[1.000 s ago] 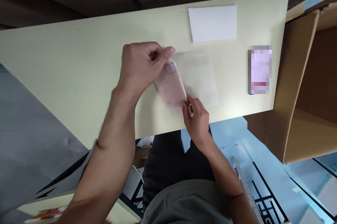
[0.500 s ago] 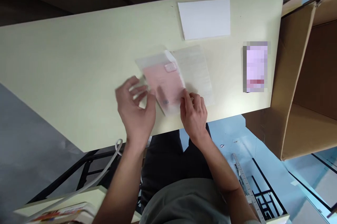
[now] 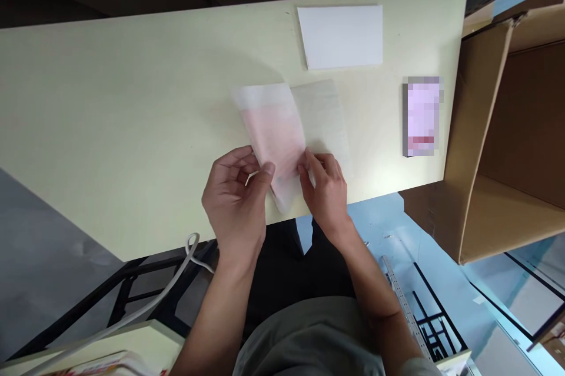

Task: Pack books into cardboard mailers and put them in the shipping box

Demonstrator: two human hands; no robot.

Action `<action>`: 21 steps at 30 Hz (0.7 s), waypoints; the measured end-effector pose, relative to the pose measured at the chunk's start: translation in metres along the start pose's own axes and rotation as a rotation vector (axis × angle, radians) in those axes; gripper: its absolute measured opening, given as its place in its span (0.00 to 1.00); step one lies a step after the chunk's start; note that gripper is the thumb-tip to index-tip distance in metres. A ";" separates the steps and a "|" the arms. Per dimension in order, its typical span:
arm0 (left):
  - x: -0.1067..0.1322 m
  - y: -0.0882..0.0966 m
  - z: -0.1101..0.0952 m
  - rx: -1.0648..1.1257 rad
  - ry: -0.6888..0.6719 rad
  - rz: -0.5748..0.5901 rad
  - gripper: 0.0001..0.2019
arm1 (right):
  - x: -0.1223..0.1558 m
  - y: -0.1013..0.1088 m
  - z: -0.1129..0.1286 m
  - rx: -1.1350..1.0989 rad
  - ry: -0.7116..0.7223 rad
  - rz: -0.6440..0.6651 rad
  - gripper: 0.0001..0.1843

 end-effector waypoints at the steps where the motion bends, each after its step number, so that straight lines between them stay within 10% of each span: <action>1: 0.004 -0.006 -0.003 -0.001 -0.020 0.005 0.16 | -0.002 0.008 0.001 -0.028 -0.007 0.002 0.20; 10: 0.020 -0.069 0.007 -0.038 -0.083 0.225 0.18 | -0.019 0.084 0.001 -0.193 -0.060 -0.070 0.15; 17: 0.017 -0.085 0.018 -0.280 -0.187 0.454 0.18 | -0.035 0.066 -0.045 -0.064 -0.129 -0.098 0.17; 21: 0.014 -0.062 0.025 -0.309 -0.174 0.328 0.21 | -0.039 0.054 -0.063 0.035 -0.141 -0.115 0.17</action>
Point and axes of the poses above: each hand's wrist, its own x-axis away from the middle knuckle, its own y-axis out of the back of the hand, z = x × y, the point moved 6 cm from there along -x, towards the middle knuckle, and after that the axes turned 14 degrees about x, right-handed, at the moved point
